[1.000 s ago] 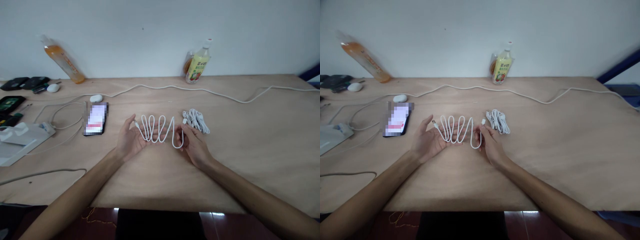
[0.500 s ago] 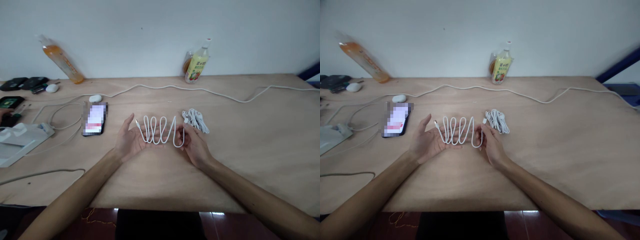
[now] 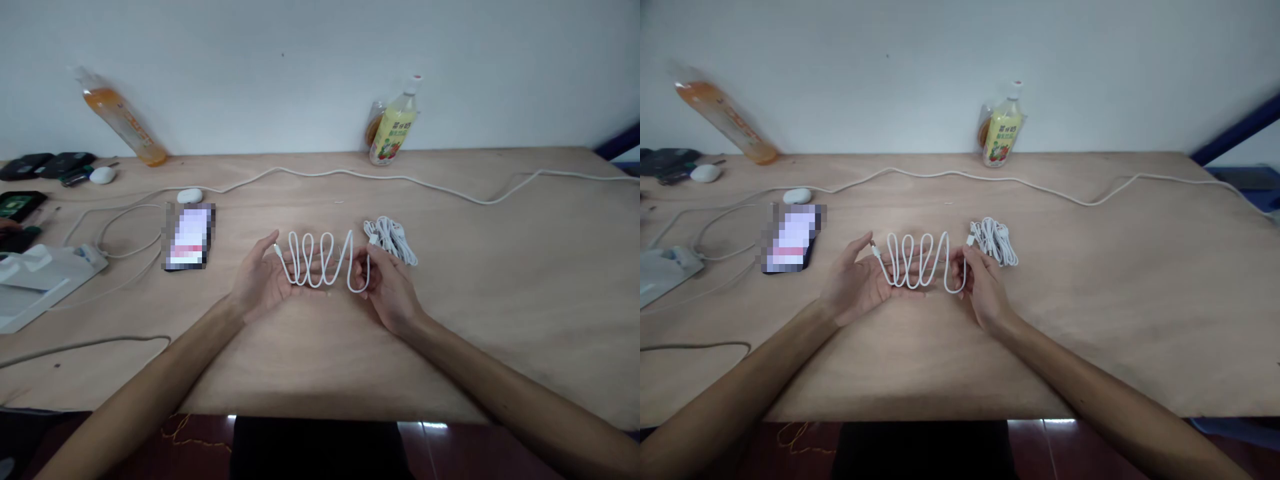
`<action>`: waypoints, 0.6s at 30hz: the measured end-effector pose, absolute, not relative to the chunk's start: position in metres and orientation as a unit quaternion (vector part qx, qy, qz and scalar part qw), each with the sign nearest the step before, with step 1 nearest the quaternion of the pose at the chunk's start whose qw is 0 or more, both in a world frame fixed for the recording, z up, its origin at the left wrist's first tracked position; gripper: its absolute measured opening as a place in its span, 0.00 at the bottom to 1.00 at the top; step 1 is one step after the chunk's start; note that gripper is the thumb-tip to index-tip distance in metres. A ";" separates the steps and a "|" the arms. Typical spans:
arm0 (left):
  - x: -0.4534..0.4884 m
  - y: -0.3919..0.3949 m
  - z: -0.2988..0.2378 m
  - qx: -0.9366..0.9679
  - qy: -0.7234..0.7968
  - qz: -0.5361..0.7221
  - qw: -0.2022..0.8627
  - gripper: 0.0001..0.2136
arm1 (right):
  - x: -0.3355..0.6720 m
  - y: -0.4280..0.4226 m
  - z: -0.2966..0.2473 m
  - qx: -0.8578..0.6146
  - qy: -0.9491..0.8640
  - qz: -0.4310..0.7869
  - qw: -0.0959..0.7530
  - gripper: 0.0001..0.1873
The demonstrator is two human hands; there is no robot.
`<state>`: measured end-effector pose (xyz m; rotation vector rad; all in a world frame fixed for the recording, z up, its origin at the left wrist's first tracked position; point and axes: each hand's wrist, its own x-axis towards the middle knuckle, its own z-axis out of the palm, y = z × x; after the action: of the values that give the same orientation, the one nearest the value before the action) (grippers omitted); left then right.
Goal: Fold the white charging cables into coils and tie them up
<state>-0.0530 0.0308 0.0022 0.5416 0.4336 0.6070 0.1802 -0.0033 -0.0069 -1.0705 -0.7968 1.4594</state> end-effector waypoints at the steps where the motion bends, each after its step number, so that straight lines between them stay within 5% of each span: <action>1: -0.053 0.031 0.002 0.262 0.211 0.294 0.895 0.36 | 0.180 -0.003 -0.007 -0.453 -0.335 0.617 0.550 0.25; 18: -0.053 0.033 -0.001 0.263 0.205 0.297 0.895 0.35 | 0.181 -0.003 -0.008 -0.461 -0.345 0.623 0.530 0.25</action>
<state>-0.0530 0.0326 -0.0006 0.5461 0.4249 0.6149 0.1808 -0.0027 -0.0083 -1.1005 -0.8226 1.4860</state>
